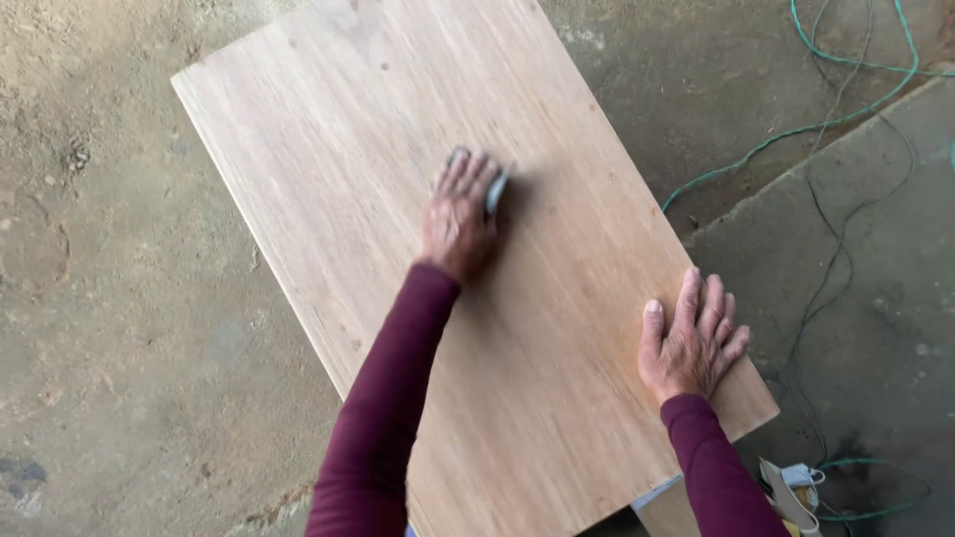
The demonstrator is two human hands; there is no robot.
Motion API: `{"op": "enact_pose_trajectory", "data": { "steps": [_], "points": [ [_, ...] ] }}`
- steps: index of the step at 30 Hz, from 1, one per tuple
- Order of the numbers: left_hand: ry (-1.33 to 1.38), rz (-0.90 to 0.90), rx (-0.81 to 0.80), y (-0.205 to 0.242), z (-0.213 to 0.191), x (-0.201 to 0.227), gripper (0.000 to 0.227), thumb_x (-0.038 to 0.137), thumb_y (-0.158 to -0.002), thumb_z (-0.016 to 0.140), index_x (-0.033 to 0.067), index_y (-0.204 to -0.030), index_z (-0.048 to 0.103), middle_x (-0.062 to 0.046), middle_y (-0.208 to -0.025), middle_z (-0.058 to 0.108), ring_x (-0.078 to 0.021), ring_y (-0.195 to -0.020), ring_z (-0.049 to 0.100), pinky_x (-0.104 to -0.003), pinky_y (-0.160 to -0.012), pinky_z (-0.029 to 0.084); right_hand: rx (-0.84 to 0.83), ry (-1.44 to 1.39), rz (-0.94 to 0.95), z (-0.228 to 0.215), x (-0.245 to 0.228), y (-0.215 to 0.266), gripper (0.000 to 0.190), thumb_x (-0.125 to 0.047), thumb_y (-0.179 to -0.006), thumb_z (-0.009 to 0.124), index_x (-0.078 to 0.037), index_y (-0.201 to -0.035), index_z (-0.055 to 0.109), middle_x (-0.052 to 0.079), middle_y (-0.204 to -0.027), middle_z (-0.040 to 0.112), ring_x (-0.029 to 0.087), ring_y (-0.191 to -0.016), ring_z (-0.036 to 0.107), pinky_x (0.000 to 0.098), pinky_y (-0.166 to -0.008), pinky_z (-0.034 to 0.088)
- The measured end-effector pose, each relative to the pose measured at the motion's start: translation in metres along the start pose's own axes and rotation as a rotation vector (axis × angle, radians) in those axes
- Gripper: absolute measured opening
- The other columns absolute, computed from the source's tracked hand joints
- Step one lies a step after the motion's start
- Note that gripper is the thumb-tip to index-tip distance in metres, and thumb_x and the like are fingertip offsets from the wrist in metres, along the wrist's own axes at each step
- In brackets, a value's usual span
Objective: The person is manually sanding a wooden cabinet using a piece of sandpaper.
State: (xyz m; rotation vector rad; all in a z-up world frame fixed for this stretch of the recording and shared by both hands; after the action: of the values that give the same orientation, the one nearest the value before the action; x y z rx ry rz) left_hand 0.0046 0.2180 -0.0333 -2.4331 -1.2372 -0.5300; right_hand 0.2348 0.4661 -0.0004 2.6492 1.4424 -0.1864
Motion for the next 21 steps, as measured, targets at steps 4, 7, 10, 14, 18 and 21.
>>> {"op": "enact_pose_trajectory", "data": {
  "steps": [4, 7, 10, 14, 18, 21],
  "points": [
    [-0.095, -0.074, 0.053, 0.041, -0.007, 0.051, 0.071, 0.010, -0.083, 0.067, 0.0054, -0.151, 0.048, -0.018, -0.161, 0.041, -0.0382, -0.153, 0.033, -0.051, -0.127, 0.020, 0.005, -0.041, 0.034, -0.007, -0.005, -0.001, 0.074, -0.055, -0.104, 0.039, -0.015, -0.165, 0.028, 0.018, -0.170, 0.025, 0.041, -0.155, 0.022, 0.0698, -0.120, 0.009],
    [0.075, 0.001, 0.124, 0.155, -0.001, 0.126, 0.073, -0.008, -0.083, 0.060, 0.0053, -0.154, 0.051, -0.019, -0.166, 0.042, -0.0384, -0.158, 0.032, -0.055, -0.131, 0.019, 0.015, -0.017, 0.021, -0.002, 0.003, 0.001, 0.075, -0.056, -0.100, 0.041, -0.017, -0.163, 0.029, 0.017, -0.168, 0.026, 0.040, -0.153, 0.022, 0.0706, -0.117, 0.009],
    [0.305, 0.048, -0.046, 0.206, 0.003, 0.156, 0.064, 0.004, -0.090, 0.057, -0.0006, -0.154, 0.046, -0.022, -0.163, 0.038, -0.0403, -0.154, 0.033, -0.055, -0.126, 0.021, 0.025, -0.030, 0.019, -0.001, 0.000, -0.004, 0.074, -0.055, -0.100, 0.042, -0.018, -0.163, 0.029, 0.017, -0.168, 0.026, 0.040, -0.153, 0.022, 0.0704, -0.117, 0.009],
    [0.036, 0.048, -0.115, 0.135, 0.011, 0.099, 0.069, 0.011, -0.093, 0.057, 0.0104, -0.160, 0.039, -0.013, -0.168, 0.034, -0.0326, -0.157, 0.027, -0.048, -0.130, 0.019, -0.007, -0.012, 0.018, -0.002, 0.002, 0.004, 0.073, -0.054, -0.103, 0.042, -0.017, -0.164, 0.029, 0.016, -0.170, 0.025, 0.039, -0.155, 0.022, 0.0707, -0.119, 0.010],
    [-0.147, -0.188, -0.019, 0.014, 0.004, 0.010, 0.071, 0.018, -0.102, 0.059, 0.0101, -0.164, 0.025, -0.012, -0.172, 0.026, -0.0283, -0.161, 0.019, -0.044, -0.132, 0.008, 0.001, -0.002, 0.023, 0.004, 0.004, -0.002, 0.075, -0.055, -0.101, 0.041, -0.017, -0.164, 0.029, 0.016, -0.169, 0.022, 0.038, -0.155, 0.020, 0.0703, -0.118, 0.010],
    [-0.105, -0.224, -0.197, 0.049, -0.020, 0.064, 0.084, 0.025, -0.085, 0.058, 0.0080, -0.158, 0.020, -0.015, -0.167, 0.017, -0.0288, -0.156, 0.013, -0.047, -0.127, 0.005, -0.003, 0.003, 0.008, 0.003, 0.003, -0.004, 0.074, -0.057, -0.106, 0.038, -0.014, -0.165, 0.026, 0.016, -0.170, 0.021, 0.038, -0.156, 0.019, 0.0702, -0.119, 0.009]
  ]
}}
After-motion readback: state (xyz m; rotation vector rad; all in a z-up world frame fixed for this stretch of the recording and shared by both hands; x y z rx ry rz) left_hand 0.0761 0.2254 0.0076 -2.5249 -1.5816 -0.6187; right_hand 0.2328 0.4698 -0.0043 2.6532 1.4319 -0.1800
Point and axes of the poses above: each hand's wrist, its own y-axis away from the middle knuckle, its own z-axis out of the palm, x = y × z, the point moved 6 cm from there along -y, towards the middle knuckle
